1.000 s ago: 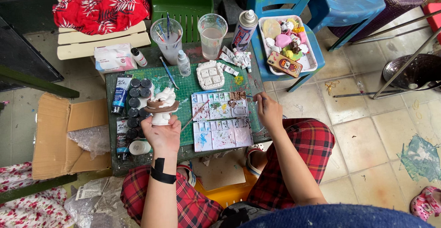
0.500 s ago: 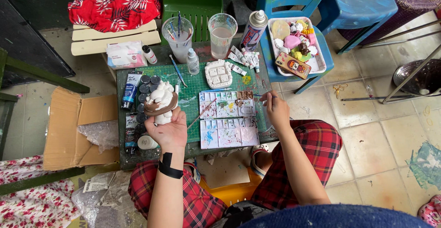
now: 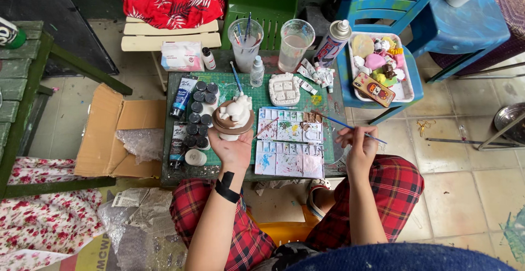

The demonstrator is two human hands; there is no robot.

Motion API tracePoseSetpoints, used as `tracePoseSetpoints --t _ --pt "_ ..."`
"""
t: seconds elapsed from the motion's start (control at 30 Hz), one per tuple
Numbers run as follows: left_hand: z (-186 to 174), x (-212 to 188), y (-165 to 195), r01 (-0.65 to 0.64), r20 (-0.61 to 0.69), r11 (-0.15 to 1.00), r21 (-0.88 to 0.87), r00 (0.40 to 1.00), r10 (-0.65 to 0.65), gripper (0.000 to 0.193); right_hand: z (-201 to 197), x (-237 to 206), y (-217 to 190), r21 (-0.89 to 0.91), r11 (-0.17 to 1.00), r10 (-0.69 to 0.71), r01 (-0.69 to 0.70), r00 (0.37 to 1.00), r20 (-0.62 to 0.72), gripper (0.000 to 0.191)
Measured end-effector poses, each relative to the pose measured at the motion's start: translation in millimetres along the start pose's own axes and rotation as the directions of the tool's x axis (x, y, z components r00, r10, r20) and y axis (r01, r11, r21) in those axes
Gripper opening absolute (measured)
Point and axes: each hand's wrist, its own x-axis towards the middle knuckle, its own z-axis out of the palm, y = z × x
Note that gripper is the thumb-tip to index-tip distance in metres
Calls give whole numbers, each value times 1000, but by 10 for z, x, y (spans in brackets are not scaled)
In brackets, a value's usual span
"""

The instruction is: The person sits on the floor and paints a white animal figurine mounted on a round base using a brush, applying brown paint to the base and white paint to the figure, dipping the brush into paint containers on the work table and rotating the figurine to reach different sides.

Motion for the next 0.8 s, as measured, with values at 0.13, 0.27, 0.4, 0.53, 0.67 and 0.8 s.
tracePoseSetpoints --t 0.13,0.27,0.4,0.53,0.67,0.8 --pt "16 -5 -56 -9 -70 998 64 997 14 63 313 -286 -200 383 919 90 -95 995 32 17" --pt "69 -3 -65 -15 -35 990 138 999 20 66 627 -469 -335 356 908 174 -222 971 162 14" --pt "-2 13 -112 -31 -13 985 168 999 34 64 803 -584 -394 227 960 112 -166 966 233 5" --pt "-230 48 -155 -55 33 983 175 998 50 57 966 -619 -387 197 973 69 -123 962 263 7" --pt "-423 91 -186 -121 146 977 175 985 96 49 1042 -646 -429 138 986 50 -95 953 299 8" --pt "-435 83 -185 -74 29 974 215 997 70 51 1073 -674 -452 129 990 12 -60 940 340 9"
